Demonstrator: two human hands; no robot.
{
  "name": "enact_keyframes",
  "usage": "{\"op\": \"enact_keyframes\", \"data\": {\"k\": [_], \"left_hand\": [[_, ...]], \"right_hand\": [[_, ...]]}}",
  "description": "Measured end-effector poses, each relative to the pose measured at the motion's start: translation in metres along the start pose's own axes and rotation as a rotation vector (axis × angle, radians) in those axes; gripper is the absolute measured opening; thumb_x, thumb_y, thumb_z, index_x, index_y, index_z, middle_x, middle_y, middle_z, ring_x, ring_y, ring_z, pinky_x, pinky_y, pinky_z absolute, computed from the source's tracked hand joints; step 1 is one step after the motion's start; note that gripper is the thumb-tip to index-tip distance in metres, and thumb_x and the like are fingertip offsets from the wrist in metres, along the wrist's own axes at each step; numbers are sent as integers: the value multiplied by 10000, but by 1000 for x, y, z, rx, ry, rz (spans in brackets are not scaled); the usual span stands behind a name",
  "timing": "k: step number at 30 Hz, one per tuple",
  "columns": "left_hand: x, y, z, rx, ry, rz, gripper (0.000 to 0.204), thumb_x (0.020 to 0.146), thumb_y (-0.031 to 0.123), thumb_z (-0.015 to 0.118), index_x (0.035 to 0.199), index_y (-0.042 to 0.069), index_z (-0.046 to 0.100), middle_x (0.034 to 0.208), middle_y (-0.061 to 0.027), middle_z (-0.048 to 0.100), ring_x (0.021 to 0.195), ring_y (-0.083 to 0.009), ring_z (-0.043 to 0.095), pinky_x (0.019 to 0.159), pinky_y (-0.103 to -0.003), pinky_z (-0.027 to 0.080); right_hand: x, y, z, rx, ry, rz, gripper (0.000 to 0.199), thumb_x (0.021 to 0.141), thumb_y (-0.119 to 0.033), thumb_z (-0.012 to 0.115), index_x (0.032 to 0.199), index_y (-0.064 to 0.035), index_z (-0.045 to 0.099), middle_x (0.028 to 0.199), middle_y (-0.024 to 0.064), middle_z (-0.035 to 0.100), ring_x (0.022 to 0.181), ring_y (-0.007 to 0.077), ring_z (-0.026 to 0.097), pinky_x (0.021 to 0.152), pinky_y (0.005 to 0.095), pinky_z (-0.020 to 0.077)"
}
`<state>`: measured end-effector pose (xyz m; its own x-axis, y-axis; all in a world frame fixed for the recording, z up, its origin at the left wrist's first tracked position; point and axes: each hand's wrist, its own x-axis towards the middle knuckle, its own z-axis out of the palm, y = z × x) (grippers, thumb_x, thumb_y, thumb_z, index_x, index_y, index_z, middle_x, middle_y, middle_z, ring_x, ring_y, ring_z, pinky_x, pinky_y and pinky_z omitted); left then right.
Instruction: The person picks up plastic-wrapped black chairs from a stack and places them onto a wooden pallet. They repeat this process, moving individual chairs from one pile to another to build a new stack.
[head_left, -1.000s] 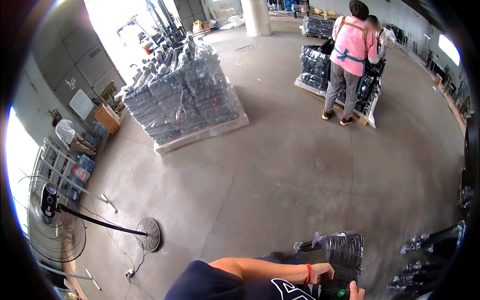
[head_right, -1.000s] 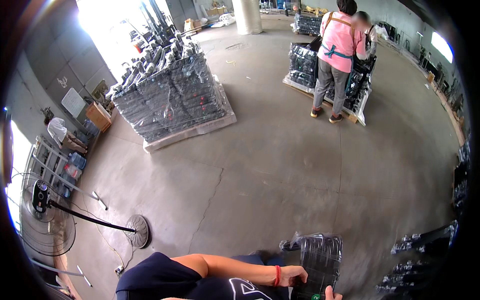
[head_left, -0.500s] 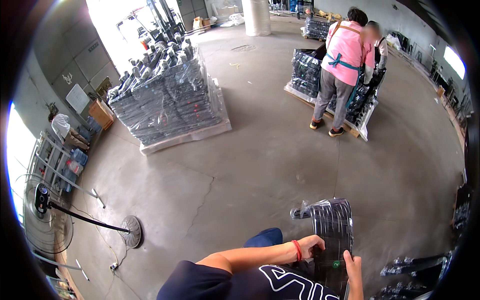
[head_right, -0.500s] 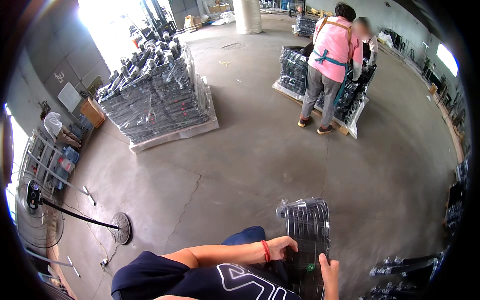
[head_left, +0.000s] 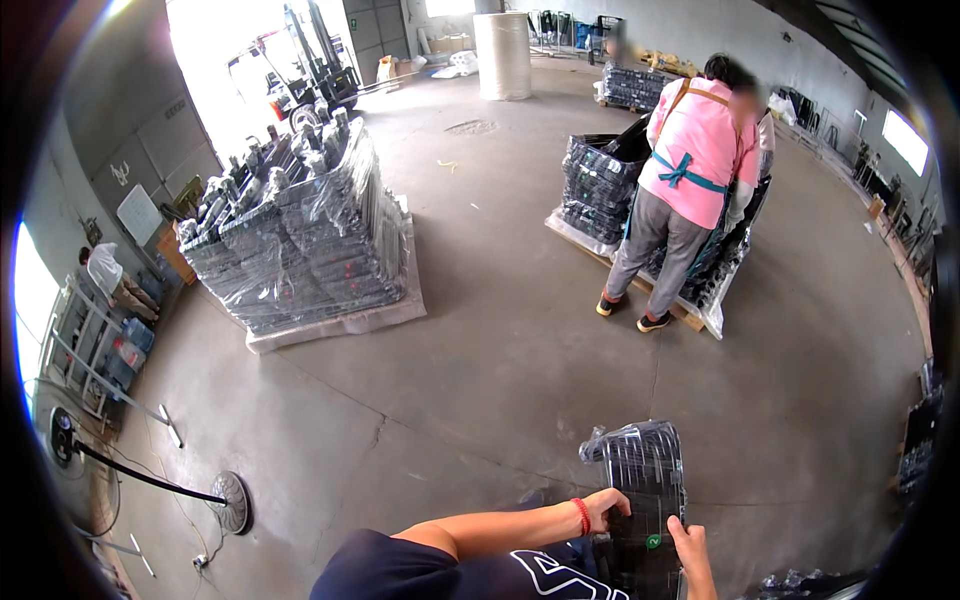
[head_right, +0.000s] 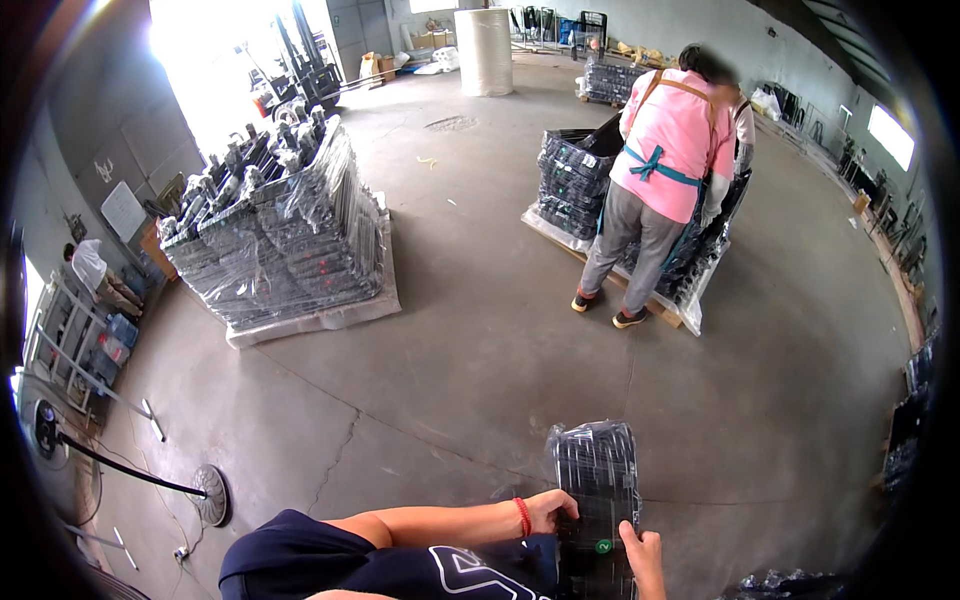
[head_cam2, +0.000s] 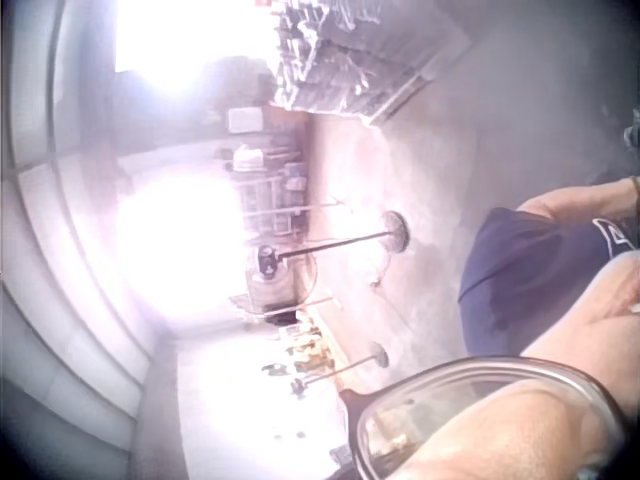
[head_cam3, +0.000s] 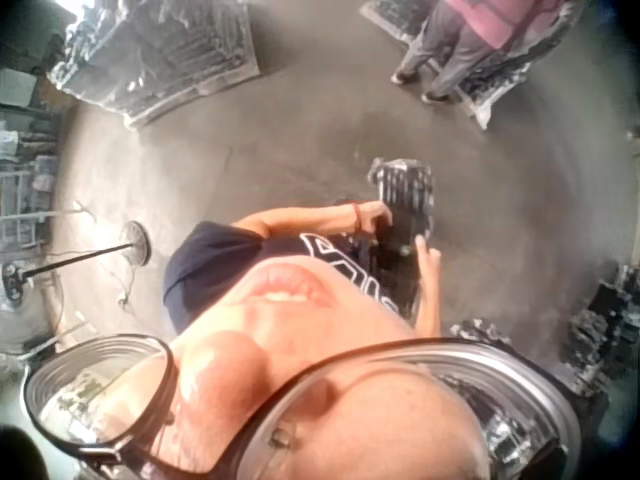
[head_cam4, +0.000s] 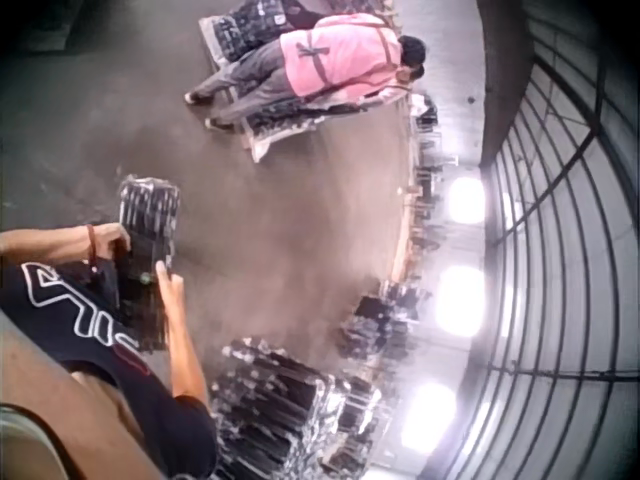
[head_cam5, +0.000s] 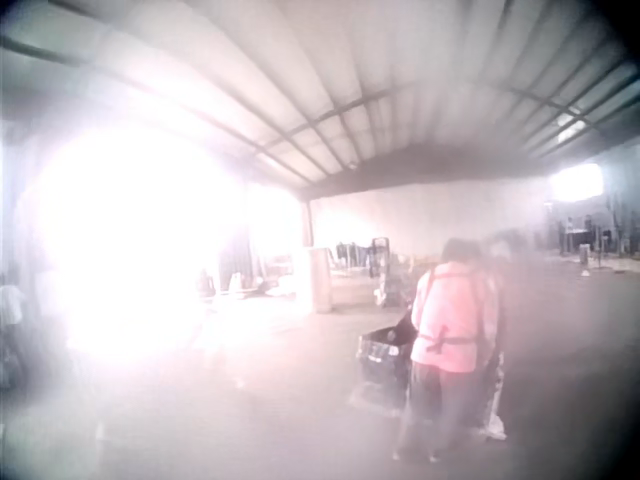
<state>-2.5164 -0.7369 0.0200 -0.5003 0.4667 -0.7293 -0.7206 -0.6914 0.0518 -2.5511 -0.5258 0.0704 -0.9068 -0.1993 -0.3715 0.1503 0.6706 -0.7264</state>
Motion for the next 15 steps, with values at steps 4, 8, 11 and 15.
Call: {"op": "enact_keyframes", "data": {"k": [4,8,11,15], "left_hand": [[21,32,11,19,-14,-8,144,651,10,509,781,-17,567,837,-122,600,797,-241,571,750,-337,458],[44,50,23,53,43,27,139,659,22,509,781,-12,566,800,-114,595,759,-243,574,730,-342,463],[56,59,16,26,119,-4,125,662,33,510,768,-8,563,777,-113,590,719,-245,575,685,-338,471],[62,73,21,53,157,23,98,655,45,530,736,-3,558,720,-118,588,669,-244,578,634,-348,481]], "right_hand": [[43,6,-7,-37,-44,8,565,716,-455,620,456,-18,375,493,-14,355,520,71,333,404,314,271],[62,-5,-16,18,-29,36,595,709,-485,605,487,27,398,488,37,370,530,97,368,437,348,309],[81,8,-9,-39,-15,-1,635,699,-512,586,532,84,446,467,131,397,535,128,415,486,388,361],[102,17,-11,-79,-31,-21,654,711,-542,539,594,101,501,545,240,476,573,246,537,551,418,393]]}}
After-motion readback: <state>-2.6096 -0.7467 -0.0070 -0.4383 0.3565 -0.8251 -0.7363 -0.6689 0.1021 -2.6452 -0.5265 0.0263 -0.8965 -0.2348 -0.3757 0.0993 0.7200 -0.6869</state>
